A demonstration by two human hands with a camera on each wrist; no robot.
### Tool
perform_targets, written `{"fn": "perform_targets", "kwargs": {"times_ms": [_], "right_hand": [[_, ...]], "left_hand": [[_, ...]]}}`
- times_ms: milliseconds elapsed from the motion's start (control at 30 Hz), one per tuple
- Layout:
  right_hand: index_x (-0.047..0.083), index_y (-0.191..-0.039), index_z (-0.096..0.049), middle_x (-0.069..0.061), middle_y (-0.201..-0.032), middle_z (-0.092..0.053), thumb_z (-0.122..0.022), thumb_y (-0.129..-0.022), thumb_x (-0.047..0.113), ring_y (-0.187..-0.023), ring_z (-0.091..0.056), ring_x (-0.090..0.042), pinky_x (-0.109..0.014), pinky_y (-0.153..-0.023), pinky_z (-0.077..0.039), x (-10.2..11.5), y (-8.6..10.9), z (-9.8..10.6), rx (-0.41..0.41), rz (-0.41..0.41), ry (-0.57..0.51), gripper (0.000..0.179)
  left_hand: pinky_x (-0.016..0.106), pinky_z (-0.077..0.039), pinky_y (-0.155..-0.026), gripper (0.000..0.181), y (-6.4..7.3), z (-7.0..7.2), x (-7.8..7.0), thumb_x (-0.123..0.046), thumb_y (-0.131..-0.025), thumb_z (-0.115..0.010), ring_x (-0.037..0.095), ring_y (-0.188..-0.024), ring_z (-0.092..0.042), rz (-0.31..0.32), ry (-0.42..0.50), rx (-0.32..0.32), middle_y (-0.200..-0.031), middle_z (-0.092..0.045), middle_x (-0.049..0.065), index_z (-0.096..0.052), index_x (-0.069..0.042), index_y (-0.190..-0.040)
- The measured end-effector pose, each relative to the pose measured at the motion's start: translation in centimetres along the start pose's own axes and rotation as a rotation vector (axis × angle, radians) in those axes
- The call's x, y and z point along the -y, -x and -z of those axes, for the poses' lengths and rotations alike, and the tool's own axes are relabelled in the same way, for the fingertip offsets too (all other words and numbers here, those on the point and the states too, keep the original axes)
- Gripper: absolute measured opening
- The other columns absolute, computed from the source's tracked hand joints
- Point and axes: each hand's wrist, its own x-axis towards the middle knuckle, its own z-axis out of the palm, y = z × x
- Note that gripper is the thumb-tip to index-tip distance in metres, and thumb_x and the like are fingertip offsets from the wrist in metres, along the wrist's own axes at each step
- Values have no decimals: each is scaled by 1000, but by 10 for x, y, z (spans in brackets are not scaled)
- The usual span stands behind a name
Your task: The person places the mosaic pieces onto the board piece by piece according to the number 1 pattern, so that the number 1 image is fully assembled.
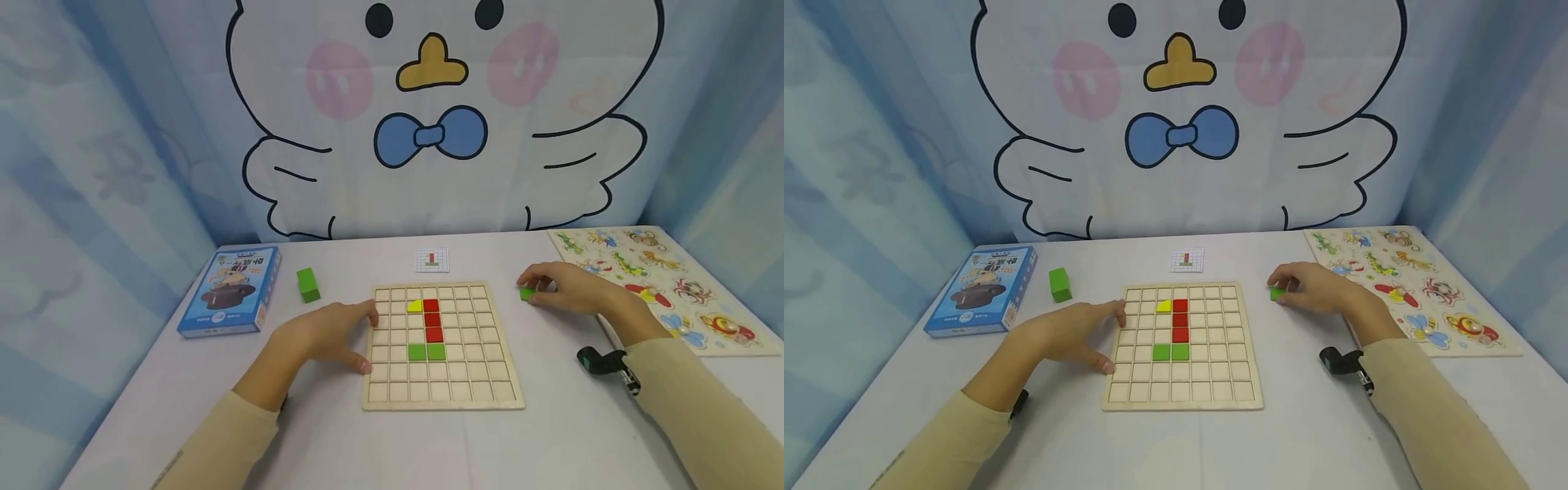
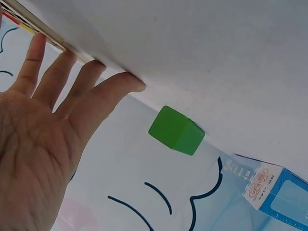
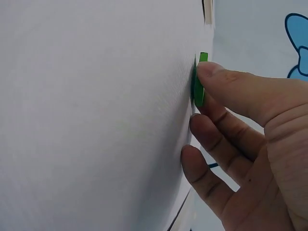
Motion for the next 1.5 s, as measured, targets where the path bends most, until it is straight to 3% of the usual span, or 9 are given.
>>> {"fn": "perform_targets", "kwargs": {"times_ms": [467, 767, 1067, 1300, 1500], "right_hand": [[4, -127, -64, -1, -111, -67, -66, -100, 10, -102, -60, -19, -40, -87, -52, 5, 7, 0, -4, -8, -14, 27], [5, -133, -59, -4, -122, -66, -62, -104, 13, -111, -61, -23, -29, -85, -55, 19, 17, 6, -44, 33, -164, 31], [9, -131, -63, -3, -123, -67, -66, -102, 16, -98, -65, -21, -29, -73, -57, 37, 17, 4, -17, 85, -258, 30], [10, -131, -64, -1, -121, -67, -68, -101, 17, -97, -64, -28, -29, -76, -56, 54, 14, -2, 24, 69, -284, 31], [13, -131, -65, -4, -125, -67, -67, -101, 17, -97, -65, -29, -28, -76, -56, 63, 10, -7, 43, 116, -307, 30]], "left_hand": [[44, -51, -99, 70, -1, -1, 0, -50, -71, -92, 18, -111, -57, 0, 17, -2, -143, -59, 4, -52, -37, -126], [44, -51, -97, 70, 0, 1, -2, -51, -71, -91, 19, -107, -56, 4, 1, -7, -140, -60, 3, -52, -37, -128], [44, -51, -98, 70, 2, -1, -2, -50, -71, -92, 19, -107, -55, -8, 10, -9, -140, -59, 4, -52, -36, -127], [45, -49, -102, 69, 3, -1, -3, -51, -72, -91, 18, -111, -55, -15, 13, -9, -143, -58, 4, -52, -37, -126], [43, -51, -97, 67, 2, 0, -2, -50, -72, -91, 18, -106, -55, -10, 3, -7, -138, -60, 3, -52, -37, -125]]}}
